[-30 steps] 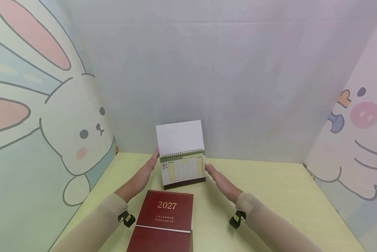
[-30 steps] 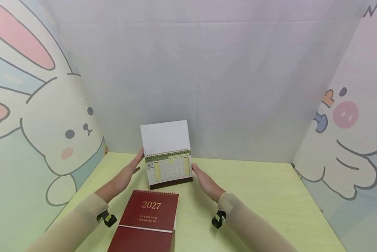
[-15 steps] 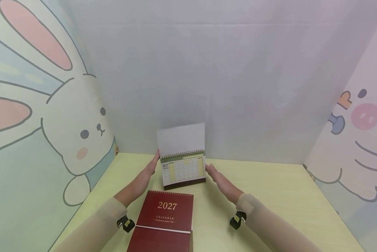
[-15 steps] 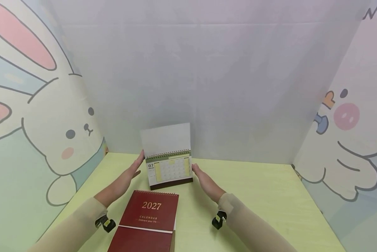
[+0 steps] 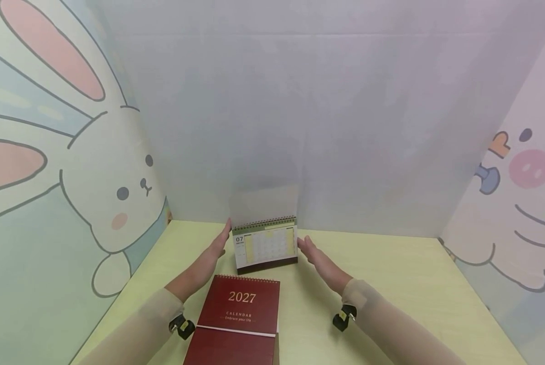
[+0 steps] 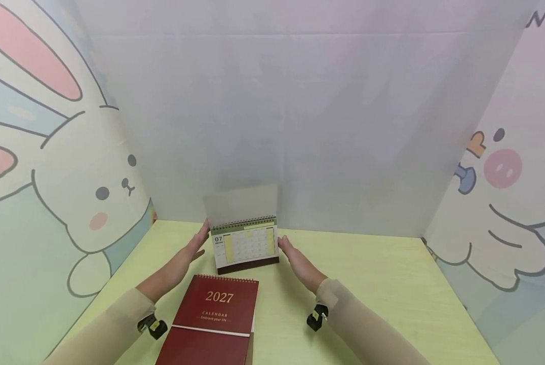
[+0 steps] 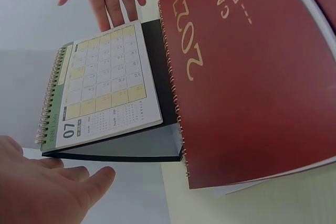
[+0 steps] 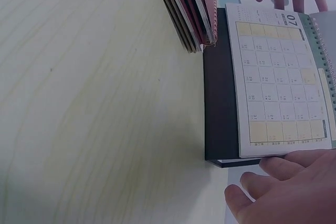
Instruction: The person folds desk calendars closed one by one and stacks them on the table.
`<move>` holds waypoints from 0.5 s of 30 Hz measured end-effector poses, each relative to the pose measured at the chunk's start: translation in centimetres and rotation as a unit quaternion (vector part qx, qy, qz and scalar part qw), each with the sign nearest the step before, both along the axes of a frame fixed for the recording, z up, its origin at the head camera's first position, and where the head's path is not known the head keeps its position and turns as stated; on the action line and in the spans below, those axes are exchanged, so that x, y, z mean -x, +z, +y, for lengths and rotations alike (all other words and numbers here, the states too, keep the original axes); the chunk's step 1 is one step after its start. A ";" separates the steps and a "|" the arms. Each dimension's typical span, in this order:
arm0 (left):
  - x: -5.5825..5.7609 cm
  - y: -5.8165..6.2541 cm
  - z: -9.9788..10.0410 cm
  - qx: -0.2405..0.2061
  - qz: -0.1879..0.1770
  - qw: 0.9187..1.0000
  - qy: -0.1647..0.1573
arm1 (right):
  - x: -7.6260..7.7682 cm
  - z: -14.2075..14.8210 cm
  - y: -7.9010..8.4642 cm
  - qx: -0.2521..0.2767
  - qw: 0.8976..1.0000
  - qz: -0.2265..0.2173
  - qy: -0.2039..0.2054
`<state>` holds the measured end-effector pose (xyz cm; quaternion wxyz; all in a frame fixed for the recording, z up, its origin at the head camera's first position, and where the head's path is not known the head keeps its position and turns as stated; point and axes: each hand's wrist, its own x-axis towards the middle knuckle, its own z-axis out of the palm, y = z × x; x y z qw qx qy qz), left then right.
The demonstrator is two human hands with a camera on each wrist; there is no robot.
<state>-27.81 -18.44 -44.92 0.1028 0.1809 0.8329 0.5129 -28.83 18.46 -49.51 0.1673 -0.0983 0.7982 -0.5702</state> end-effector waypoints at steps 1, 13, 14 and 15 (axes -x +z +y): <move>0.0 0.0 0.0 -0.002 0.002 1.000 0.000 | 0.0 0.0 0.0 -0.001 1.000 -0.001 0.000; -0.4 -0.5 0.2 -0.004 -0.001 1.000 -0.003 | -0.1 0.2 0.3 0.000 1.000 -0.001 0.002; -0.5 -0.5 0.2 -0.003 -0.003 1.000 -0.002 | -0.2 0.2 0.3 0.000 1.000 -0.002 0.002; -0.5 -0.5 0.2 -0.003 -0.005 1.000 -0.001 | -0.2 0.2 0.3 0.001 1.000 -0.002 0.003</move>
